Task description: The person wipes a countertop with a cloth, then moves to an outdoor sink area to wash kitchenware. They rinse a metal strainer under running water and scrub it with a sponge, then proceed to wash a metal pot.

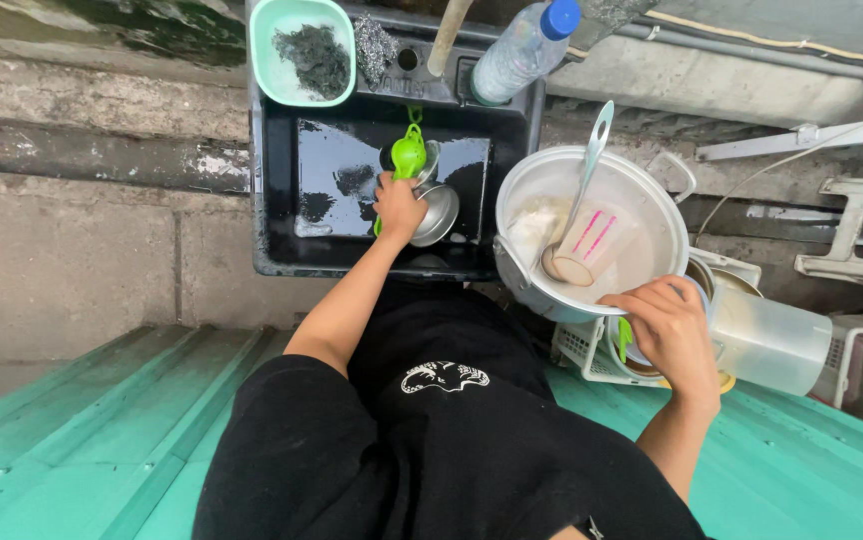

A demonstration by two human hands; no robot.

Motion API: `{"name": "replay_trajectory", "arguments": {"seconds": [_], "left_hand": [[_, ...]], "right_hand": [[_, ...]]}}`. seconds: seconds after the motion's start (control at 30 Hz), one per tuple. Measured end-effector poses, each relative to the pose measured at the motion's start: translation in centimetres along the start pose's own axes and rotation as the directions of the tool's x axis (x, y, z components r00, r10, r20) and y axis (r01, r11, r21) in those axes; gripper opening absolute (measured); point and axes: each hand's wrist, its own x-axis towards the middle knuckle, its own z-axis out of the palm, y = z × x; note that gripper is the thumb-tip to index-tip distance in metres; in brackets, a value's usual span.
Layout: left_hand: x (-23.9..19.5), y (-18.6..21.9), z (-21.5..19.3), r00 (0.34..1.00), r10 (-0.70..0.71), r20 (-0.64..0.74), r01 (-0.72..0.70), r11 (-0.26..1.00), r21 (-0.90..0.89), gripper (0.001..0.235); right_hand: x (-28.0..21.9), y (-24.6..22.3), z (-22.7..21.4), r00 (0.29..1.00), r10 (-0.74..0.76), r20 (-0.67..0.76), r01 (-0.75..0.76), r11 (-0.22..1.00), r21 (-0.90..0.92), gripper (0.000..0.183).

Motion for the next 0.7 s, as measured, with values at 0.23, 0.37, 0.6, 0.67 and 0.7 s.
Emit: {"name": "replay_trajectory", "arguments": {"seconds": [0.23,0.37,0.6,0.67,0.7], "left_hand": [[0.7,-4.0,-3.7,0.990,0.137,-0.019,-0.138,0.958,-0.253,0.033],[-2.6,-5.2,-11.5,0.988,0.153,-0.014,-0.149,0.940,-0.307,0.049],[-12.5,-3.8,-30.1,0.975,0.220,0.034,-0.195,0.916,-0.351,0.038],[-14.3,-2.7,-33.3,0.970,0.244,-0.019,-0.228,0.870,-0.438,0.032],[-14.5,-1.9,-34.1,0.969,0.249,-0.006,-0.224,0.859,-0.460,0.031]], "right_hand": [[1.0,-2.6,3.1,0.996,0.040,-0.078,-0.037,0.998,0.047,0.032],[2.1,-4.9,6.5,0.990,0.026,-0.137,-0.008,0.992,0.127,0.036],[3.9,-8.9,12.5,0.965,-0.071,-0.251,0.112,0.982,0.153,0.043],[4.5,-10.8,15.5,0.945,-0.039,-0.323,0.105,0.976,0.189,0.045],[4.6,-11.5,17.0,0.934,-0.020,-0.358,0.100,0.973,0.207,0.046]]}}
